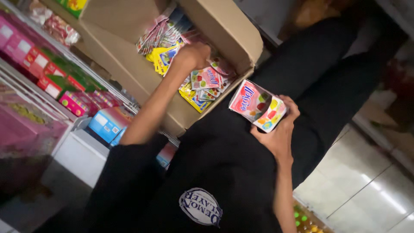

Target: The person sits on the floor and repeatedly picks small packets from a cardboard box, stacks them in their hands, and places them onto a nearby shelf. The person handles the packets one by one or in small groups, organizing them into rows on the shelf.

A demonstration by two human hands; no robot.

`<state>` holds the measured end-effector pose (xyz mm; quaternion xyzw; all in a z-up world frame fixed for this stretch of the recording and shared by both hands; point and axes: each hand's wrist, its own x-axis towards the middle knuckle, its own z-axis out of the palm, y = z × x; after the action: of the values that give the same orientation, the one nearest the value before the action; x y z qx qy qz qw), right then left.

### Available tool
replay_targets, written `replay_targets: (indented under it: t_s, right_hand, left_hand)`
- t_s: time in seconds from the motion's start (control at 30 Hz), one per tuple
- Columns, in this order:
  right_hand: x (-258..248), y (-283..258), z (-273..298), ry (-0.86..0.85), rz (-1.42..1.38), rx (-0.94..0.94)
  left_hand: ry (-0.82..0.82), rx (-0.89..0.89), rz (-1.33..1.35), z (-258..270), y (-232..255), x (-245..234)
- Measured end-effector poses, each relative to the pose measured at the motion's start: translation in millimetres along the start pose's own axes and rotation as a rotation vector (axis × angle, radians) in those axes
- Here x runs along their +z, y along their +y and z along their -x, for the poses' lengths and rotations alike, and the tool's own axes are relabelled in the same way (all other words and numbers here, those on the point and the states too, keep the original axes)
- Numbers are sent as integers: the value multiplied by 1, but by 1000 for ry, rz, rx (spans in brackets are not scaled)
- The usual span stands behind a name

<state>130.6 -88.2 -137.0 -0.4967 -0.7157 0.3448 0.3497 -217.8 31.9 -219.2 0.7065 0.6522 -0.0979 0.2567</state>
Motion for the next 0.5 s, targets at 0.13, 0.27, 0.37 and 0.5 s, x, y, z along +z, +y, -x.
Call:
replay_targets:
  t_s: [0.13,0.27,0.37,0.5]
  right_hand:
    - [7,4,-1,-27,27,-80]
    - [13,7,-5,-53,138,-104]
    - [18,9,-3,-53,279,-140]
    - [16,20,0,0,12,-129]
  left_hand:
    - [-320,-92,-11,-38,-19,73]
    - [-328,-99,-133,-50,-4,127]
    - [-280,-107,-187,-45,8,139]
    - [-350,-130,-220,-50,13,128]
